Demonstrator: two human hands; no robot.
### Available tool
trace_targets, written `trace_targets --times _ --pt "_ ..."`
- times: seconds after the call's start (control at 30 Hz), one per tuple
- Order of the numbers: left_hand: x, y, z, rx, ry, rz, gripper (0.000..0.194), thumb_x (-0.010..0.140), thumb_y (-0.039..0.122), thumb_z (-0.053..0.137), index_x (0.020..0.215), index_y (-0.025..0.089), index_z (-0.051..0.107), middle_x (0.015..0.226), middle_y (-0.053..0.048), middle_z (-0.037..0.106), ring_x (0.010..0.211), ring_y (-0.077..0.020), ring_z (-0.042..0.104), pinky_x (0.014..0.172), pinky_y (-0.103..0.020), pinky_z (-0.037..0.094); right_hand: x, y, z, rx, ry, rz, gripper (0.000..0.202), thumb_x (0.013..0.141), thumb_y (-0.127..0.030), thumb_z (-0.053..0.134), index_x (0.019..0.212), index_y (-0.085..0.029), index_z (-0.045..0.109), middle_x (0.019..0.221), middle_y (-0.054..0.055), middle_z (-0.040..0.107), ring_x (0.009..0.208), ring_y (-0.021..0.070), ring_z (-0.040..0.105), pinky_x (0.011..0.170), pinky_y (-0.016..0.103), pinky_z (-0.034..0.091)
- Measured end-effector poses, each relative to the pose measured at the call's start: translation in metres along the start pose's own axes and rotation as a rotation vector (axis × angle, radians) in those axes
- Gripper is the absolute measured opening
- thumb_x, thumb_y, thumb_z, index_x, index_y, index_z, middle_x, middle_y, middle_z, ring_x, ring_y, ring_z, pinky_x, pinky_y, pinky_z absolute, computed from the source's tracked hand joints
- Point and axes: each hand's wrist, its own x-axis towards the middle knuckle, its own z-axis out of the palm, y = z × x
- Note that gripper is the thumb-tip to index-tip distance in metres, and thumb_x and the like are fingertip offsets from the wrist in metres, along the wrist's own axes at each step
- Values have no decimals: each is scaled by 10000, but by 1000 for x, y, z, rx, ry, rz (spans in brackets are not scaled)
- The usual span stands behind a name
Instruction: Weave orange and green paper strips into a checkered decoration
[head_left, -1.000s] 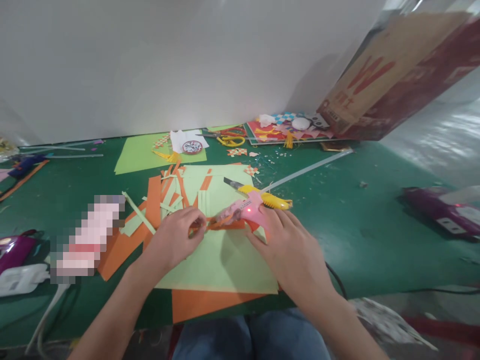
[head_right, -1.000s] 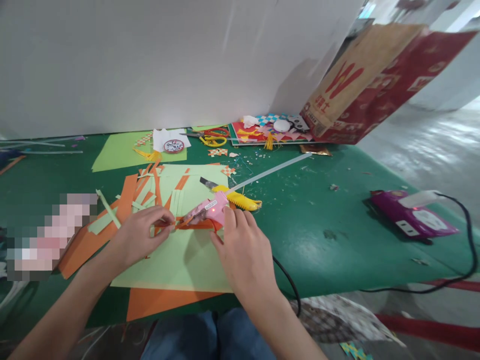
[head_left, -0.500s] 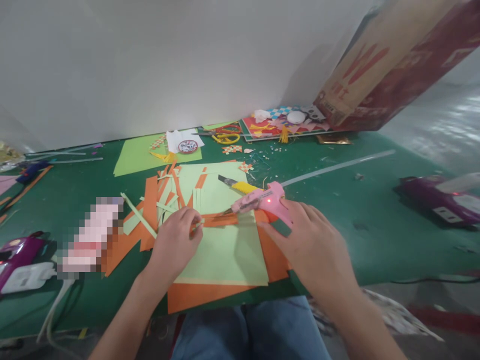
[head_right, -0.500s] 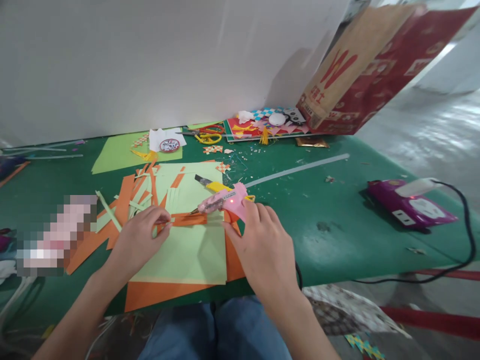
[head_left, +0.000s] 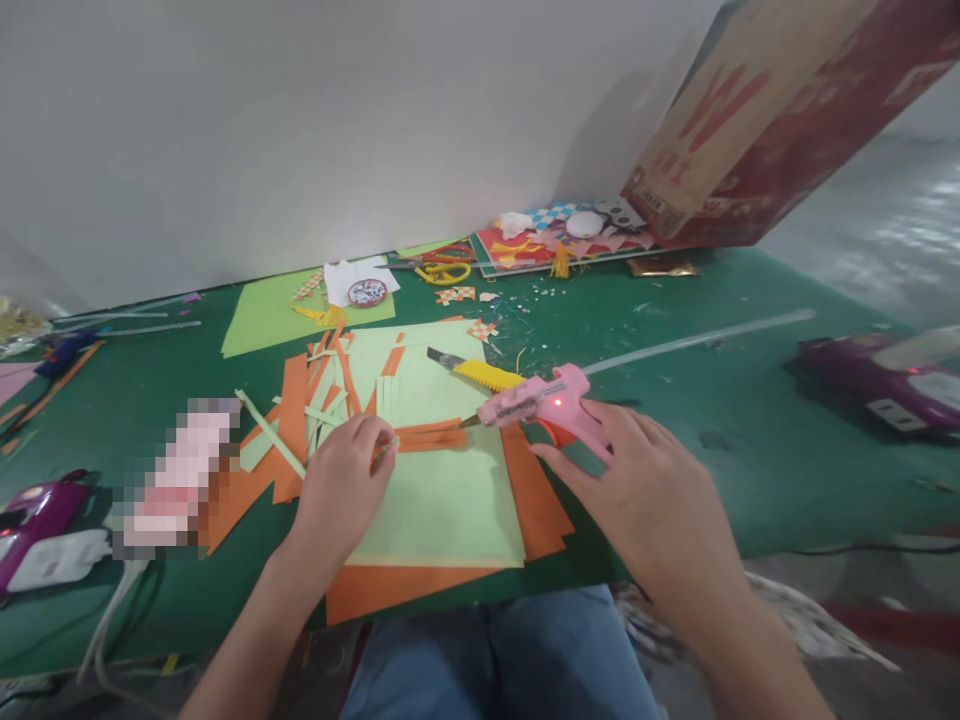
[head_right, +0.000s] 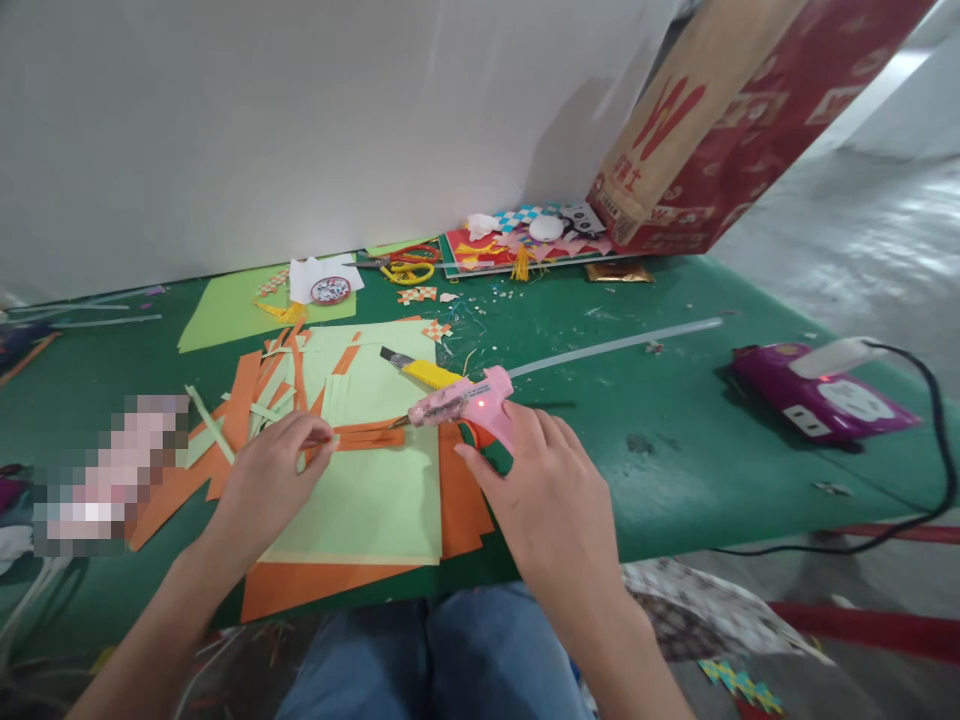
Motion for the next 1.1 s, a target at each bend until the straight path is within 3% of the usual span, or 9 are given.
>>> trace_targets --times 0.2,0.37,0.53,0.63,0.77,0.93,1.1 --pt "-1 2 1 7 -2 -26 84 826 137 450 799 199 500 860 -41 645 800 -202 627 684 -322 455 6 12 1 28 -19 82 607 804 -710 322 861 -174 602 668 75 606 611 212 566 512 299 376" --pt "0 9 2 54 6 -35 84 873 252 469 815 199 498 854 -50 640 826 -225 628 650 -319 449 11 20 -3 46 -49 146 570 784 -710 360 828 -189 589 572 40 548 527 199 530 490 293 339" --pt "-3 6 -3 -126 39 -87 164 922 296 394 868 208 522 878 -41 675 817 -199 654 681 -310 484 24 30 -14 37 -85 243 492 764 -681 422 753 -205 542 585 65 564 510 188 500 500 307 344" --pt "-4 0 -5 -200 75 -116 163 913 317 410 932 211 532 939 -49 678 840 -193 657 724 -320 507 34 35 -17 41 -174 339 365 759 -571 522 724 -208 510 618 73 576 538 184 503 533 310 352" --pt "-4 -4 -2 -29 122 -129 283 835 341 554 1077 197 531 1017 -94 661 990 -262 612 836 -415 491 42 39 -8 12 -236 468 298 709 -487 595 720 -207 494 685 85 606 620 217 530 583 322 365" --pt "0 -2 2 74 37 -85 402 808 278 604 1183 175 500 1016 -98 660 1051 -280 573 888 -434 465 40 45 12 -42 -167 385 357 747 -465 512 904 -148 559 905 183 626 867 332 554 750 417 408" --pt "6 -7 -1 45 4 -97 409 806 260 610 1192 182 498 1041 -86 657 1044 -273 578 879 -423 467 38 50 19 -72 -103 336 391 780 -445 493 988 -119 549 959 200 594 950 352 516 832 455 392"
